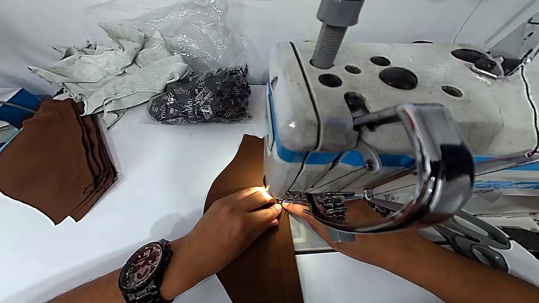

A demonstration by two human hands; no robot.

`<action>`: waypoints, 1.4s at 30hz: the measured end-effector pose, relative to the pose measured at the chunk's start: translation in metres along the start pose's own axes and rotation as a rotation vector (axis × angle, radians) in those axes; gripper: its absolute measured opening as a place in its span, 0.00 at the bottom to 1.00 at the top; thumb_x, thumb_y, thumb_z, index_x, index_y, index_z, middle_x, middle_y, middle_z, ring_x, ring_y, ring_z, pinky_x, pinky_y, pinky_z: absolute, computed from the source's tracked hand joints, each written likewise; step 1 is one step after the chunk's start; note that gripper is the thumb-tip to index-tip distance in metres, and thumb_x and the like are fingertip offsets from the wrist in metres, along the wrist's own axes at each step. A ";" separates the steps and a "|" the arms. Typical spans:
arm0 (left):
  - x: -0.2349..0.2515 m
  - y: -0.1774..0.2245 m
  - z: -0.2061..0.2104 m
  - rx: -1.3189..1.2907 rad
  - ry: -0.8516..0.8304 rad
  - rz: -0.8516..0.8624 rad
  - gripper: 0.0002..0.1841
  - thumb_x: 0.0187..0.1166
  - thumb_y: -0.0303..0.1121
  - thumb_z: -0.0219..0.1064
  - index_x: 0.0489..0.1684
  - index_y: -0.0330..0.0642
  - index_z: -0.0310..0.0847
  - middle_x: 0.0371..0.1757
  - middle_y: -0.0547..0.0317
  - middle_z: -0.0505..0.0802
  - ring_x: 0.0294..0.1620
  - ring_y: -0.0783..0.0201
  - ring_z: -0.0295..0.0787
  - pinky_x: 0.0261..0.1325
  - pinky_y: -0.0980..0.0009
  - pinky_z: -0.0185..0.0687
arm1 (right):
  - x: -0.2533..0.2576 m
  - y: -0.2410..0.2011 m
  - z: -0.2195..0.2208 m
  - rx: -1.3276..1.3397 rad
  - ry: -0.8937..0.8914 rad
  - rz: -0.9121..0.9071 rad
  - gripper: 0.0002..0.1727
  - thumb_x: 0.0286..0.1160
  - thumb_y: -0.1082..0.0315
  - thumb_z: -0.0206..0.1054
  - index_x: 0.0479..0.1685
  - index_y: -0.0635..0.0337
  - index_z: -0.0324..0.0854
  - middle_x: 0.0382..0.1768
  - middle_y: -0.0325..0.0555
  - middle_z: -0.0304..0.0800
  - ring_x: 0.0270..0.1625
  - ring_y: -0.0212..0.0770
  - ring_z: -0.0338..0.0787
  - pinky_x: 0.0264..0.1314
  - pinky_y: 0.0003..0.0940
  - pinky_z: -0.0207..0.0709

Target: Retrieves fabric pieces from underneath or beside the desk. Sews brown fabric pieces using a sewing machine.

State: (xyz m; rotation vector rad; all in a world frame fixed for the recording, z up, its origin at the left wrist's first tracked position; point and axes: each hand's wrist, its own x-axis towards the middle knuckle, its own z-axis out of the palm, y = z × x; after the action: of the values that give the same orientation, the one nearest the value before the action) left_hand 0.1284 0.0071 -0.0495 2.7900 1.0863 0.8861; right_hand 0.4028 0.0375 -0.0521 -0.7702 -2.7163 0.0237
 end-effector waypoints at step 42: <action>-0.019 0.023 -0.013 0.092 -0.075 -0.055 0.23 0.80 0.62 0.62 0.37 0.53 0.91 0.58 0.67 0.95 0.68 0.65 0.87 0.71 0.63 0.79 | 0.002 0.000 -0.014 -0.049 0.147 0.006 0.13 0.78 0.61 0.61 0.43 0.43 0.94 0.29 0.34 0.89 0.36 0.33 0.90 0.33 0.29 0.81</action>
State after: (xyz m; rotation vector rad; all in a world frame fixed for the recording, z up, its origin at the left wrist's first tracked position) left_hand 0.1243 -0.0245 -0.0432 2.8255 1.2156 0.7386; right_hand 0.4058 0.0379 -0.0381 -0.7628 -2.5837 -0.0952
